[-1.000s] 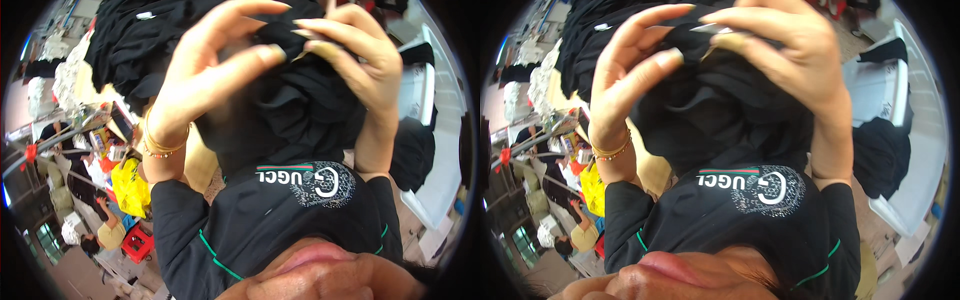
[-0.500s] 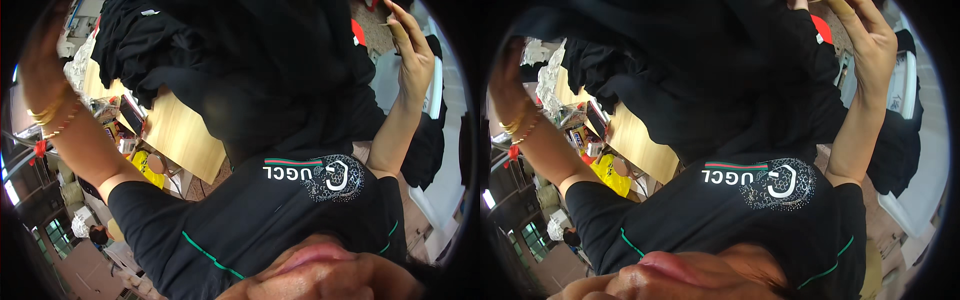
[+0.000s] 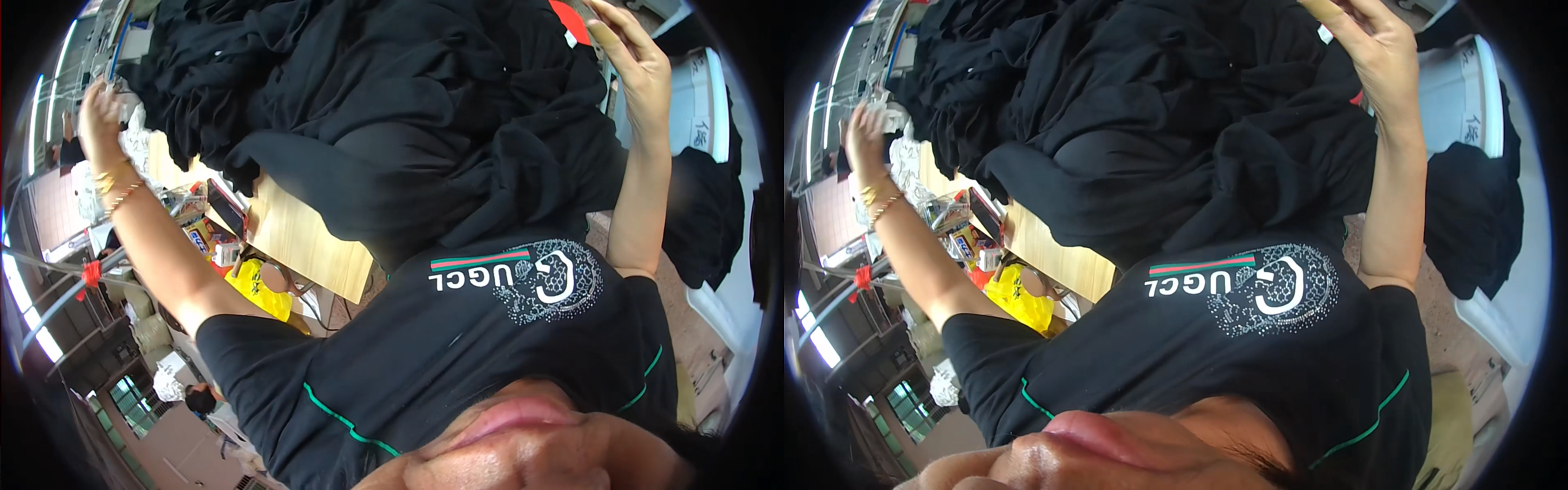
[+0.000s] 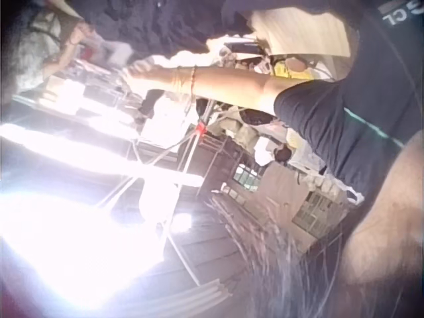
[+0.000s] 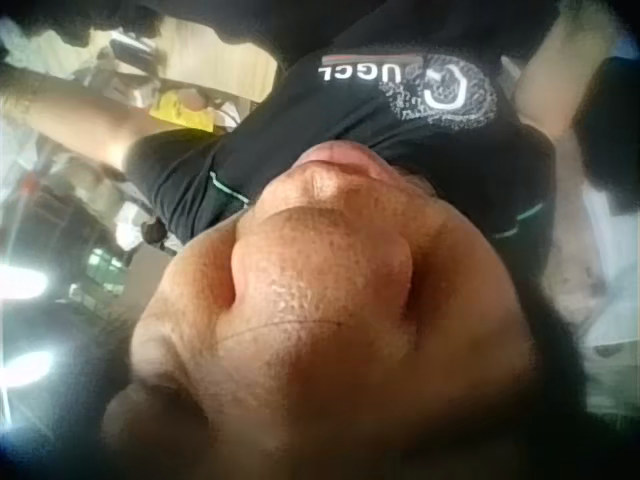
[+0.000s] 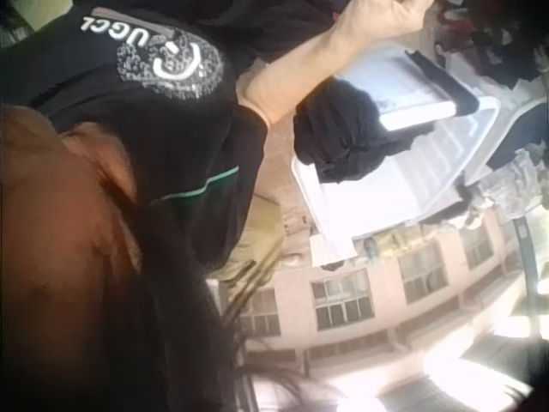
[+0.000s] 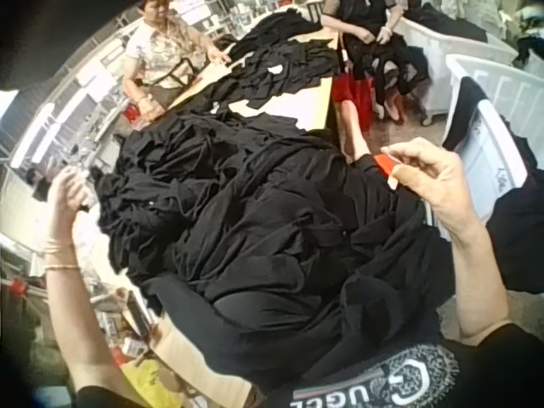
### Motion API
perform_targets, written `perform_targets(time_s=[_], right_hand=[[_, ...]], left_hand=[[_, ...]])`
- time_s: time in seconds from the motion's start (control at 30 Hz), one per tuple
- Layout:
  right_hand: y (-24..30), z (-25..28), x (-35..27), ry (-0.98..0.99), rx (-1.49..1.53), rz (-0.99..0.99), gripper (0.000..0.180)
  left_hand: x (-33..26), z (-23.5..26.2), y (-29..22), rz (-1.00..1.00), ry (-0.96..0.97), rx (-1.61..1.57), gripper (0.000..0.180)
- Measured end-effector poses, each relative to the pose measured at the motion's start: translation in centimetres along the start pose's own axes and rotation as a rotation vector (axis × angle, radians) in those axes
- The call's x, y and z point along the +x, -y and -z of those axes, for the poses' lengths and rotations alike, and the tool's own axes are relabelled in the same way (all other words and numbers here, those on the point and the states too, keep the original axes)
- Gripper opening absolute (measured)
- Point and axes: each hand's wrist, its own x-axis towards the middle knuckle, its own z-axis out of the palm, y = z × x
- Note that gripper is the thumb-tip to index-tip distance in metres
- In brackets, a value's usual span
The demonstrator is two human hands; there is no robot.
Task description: Trimming excess threads from black garments using a pair of snips.
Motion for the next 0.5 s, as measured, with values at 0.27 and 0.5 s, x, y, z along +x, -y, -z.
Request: perform_targets(time_s=[0.27,0.5], right_hand=[[-2.4,-2.6,-1.6,0.132,0.059,-0.160,0.024],[-5.5,-3.9,-3.8,0.209,0.286,-0.414,0.052]], left_hand=[[-26.9,-22.8,-1.9,-0.397,1.044,0.451,0.029],[-31.5,-26.9,-0.3,-0.693,1.130,0.724,0.038]])
